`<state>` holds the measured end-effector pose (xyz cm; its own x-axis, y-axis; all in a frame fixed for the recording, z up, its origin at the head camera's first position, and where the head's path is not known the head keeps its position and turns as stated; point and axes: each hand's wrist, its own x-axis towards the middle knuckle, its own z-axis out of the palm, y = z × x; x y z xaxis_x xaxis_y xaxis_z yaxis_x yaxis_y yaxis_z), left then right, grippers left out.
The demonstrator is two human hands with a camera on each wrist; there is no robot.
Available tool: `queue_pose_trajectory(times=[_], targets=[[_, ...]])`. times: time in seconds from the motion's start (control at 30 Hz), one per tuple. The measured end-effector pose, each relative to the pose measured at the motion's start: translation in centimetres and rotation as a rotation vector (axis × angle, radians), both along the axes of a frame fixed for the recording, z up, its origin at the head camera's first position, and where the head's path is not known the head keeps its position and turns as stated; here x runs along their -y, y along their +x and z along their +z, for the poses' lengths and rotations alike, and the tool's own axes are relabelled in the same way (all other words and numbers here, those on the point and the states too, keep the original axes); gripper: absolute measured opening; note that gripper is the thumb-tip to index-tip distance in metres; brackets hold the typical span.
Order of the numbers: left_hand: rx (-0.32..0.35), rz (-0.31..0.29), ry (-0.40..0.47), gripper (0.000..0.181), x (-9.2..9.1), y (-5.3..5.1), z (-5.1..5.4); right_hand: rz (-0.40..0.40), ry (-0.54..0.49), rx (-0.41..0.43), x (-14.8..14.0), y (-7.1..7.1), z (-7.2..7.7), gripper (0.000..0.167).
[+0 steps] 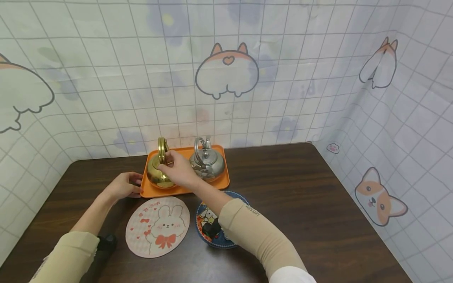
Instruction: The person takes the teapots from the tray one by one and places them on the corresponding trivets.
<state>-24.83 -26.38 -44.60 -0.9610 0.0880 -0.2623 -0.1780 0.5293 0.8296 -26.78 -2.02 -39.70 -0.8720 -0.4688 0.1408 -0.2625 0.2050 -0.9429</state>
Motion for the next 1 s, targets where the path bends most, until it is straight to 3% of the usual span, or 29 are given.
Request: queue_pose_trajectory(times=[0.47,0.73,1.0], targets=[[-0.008,0.008,0.016,0.054,0.1,-0.09,-0.28,-0.099,-0.025,0.005,0.43,0.34,-0.16,0.014],[-0.014,0.014,0.03,0.054,0.11,-0.03,-0.17,-0.08,-0.032,0.002,0.58,0.4,0.09,0.013],[-0.011,0.019,0.042,0.053,0.02,0.07,-0.17,-0.047,-0.087,0.091,0.67,0.19,-0.01,0.012]])
